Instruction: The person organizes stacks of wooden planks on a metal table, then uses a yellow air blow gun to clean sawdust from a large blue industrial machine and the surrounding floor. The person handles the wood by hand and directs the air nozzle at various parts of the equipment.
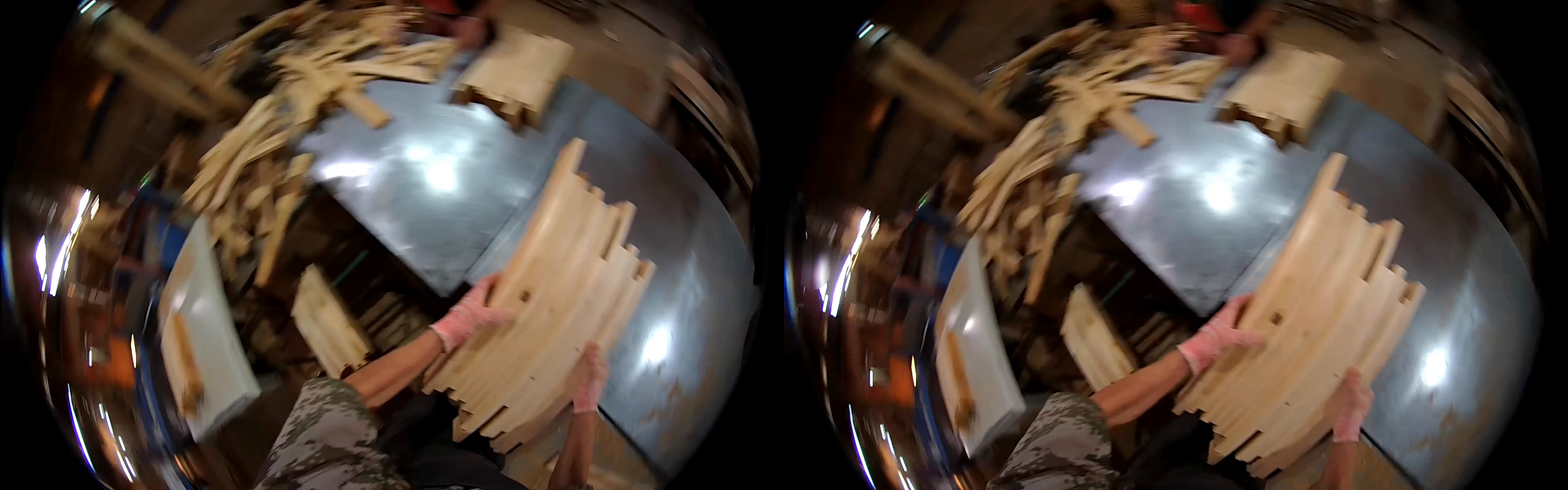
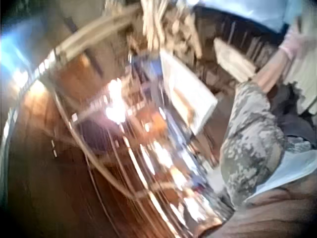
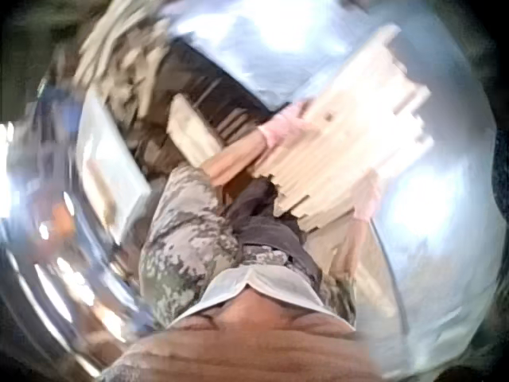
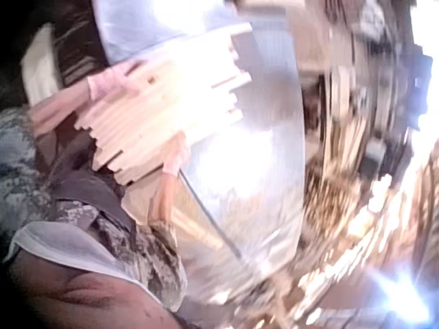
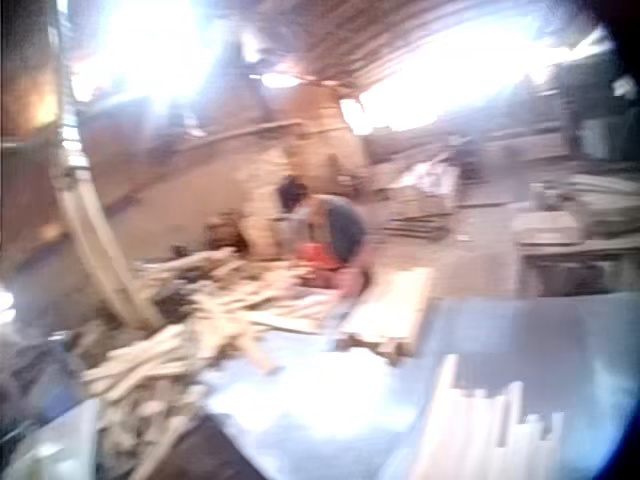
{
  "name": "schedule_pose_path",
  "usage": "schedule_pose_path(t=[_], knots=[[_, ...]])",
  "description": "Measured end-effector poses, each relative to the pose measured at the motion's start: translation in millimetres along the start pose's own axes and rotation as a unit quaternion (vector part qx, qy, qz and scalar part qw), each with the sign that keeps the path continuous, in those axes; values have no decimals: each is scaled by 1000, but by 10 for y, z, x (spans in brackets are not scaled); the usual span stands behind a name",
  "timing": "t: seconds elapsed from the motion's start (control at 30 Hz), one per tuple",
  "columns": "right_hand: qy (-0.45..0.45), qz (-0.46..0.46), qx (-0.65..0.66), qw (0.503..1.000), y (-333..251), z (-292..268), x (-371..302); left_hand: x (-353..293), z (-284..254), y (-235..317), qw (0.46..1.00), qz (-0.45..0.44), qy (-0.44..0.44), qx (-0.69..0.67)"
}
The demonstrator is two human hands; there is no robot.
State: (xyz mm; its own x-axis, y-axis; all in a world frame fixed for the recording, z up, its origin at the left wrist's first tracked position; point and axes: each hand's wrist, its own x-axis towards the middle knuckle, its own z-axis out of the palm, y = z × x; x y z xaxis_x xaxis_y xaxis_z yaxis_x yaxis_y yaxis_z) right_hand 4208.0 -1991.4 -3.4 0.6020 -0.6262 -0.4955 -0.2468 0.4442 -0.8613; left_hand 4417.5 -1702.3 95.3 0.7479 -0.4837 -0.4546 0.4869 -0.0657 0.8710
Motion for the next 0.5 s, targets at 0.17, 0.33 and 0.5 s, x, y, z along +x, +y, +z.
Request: schedule_pose_path(t=[0.17,0.33,0.5], knots=[[-124,-54,-32,990,-478,523,-662,-1357,-301,208,985,155,75,16],[-262,-155,-175,936,-964,1296,-1507,-3083,-678,177,944,236,226,-45],[-383,-199,-312,846,-1235,2444,-2842,-4738,-1291,96,888,307,306,-152]])
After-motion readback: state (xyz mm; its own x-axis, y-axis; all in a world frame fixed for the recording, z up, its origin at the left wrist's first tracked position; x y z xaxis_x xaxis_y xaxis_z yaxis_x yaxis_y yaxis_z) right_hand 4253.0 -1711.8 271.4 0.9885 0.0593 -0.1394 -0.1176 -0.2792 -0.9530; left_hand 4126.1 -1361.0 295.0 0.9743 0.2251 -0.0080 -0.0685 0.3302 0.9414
